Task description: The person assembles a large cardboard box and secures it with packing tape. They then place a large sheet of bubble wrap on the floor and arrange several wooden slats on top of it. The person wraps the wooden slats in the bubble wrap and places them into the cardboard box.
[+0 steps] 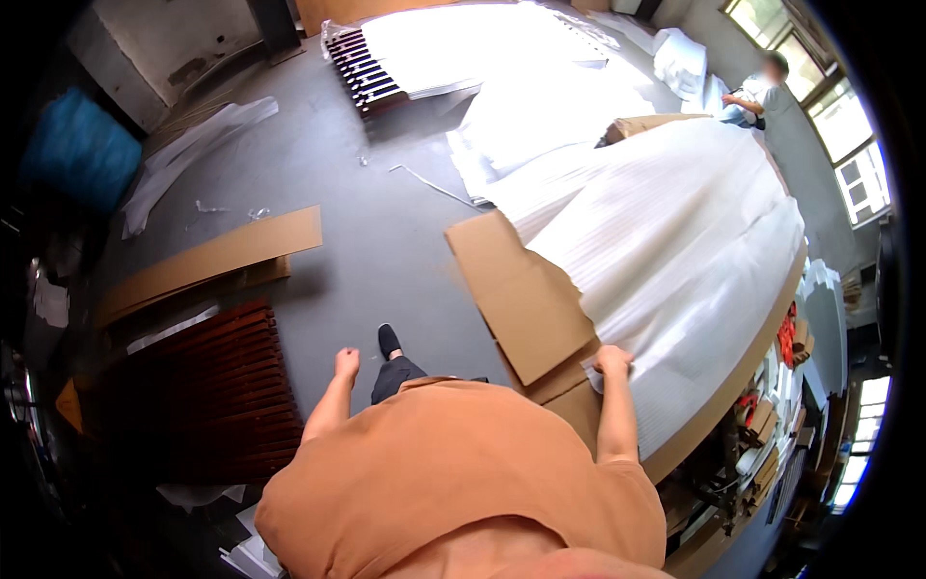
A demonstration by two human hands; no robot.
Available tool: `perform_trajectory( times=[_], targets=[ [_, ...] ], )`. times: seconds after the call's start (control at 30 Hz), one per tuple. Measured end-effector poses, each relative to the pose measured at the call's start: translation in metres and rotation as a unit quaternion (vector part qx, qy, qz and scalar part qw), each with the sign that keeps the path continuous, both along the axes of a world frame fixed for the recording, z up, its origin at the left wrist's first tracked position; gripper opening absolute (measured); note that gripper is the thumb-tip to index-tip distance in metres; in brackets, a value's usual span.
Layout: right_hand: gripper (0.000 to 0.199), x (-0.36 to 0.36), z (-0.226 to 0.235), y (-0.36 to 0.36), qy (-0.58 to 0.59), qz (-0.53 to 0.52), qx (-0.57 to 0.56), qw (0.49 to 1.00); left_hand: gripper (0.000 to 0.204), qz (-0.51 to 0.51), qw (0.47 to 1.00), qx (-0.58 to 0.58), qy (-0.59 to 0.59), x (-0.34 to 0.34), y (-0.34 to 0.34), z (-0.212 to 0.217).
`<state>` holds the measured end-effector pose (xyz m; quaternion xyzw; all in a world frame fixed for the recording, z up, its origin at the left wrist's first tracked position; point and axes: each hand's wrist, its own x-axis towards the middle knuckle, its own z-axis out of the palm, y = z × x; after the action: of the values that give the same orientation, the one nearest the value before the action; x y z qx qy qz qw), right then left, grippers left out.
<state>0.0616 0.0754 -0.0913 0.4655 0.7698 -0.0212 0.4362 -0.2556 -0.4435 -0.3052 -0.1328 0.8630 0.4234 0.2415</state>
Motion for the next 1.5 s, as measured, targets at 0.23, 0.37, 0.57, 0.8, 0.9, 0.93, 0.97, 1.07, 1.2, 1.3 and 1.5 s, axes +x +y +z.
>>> perform_trajectory(
  times=[0.23, 0.37, 0.57, 0.8, 0.9, 0.93, 0.97, 1.07, 1.2, 1.3, 1.5],
  targets=[
    [0.034, -0.078, 0.018, -0.004, 0.056, -0.221, 0.060, 0.972, 0.024, 0.040, 0.940, -0.182, -0.286, -0.058, -0.129, 0.008],
    [0.023, -0.203, 0.033, 0.003, 0.213, -0.247, 0.021, 0.945, 0.026, -0.038, 0.954, -0.176, -0.238, -0.156, -0.105, 0.014],
    [0.036, -0.403, -0.003, 0.036, 0.325, -0.188, -0.047, 0.925, 0.030, -0.038, 0.981, 0.013, -0.192, -0.329, 0.037, -0.003],
    [0.039, -0.646, -0.081, 0.121, 0.269, -0.019, -0.099, 0.958, 0.031, -0.080, 0.982, 0.067, -0.157, -0.502, 0.149, 0.037],
    [0.041, -0.781, -0.104, 0.150, 0.300, -0.045, -0.203, 0.931, 0.030, -0.089, 0.982, -0.003, -0.168, -0.567, 0.140, 0.009],
    [0.036, -0.810, -0.122, 0.160, 0.392, -0.006, -0.166, 0.905, 0.029, -0.060, 0.983, -0.014, -0.171, -0.585, 0.155, 0.016],
    [0.033, -0.852, -0.117, 0.163, 0.374, -0.110, -0.215, 0.895, 0.029, -0.043, 0.988, -0.024, -0.144, -0.602, 0.163, 0.021],
    [0.035, -0.947, -0.126, 0.178, 0.412, -0.295, -0.279, 0.816, 0.022, 0.067, 0.980, 0.005, -0.187, -0.655, 0.188, 0.002],
    [0.041, -1.048, -0.153, 0.210, 0.434, -0.450, -0.317, 0.713, 0.022, 0.000, 0.975, -0.029, -0.221, -0.712, 0.281, 0.036],
    [0.049, -1.069, -0.211, 0.249, 0.384, -0.572, -0.307, 0.657, 0.031, 0.039, 0.975, 0.011, -0.218, -0.768, 0.297, -0.038],
    [0.064, -1.138, -0.270, 0.312, 0.349, -0.682, -0.255, 0.590, 0.035, -0.039, 0.985, -0.029, -0.166, -0.941, 0.434, -0.003]
  ],
)
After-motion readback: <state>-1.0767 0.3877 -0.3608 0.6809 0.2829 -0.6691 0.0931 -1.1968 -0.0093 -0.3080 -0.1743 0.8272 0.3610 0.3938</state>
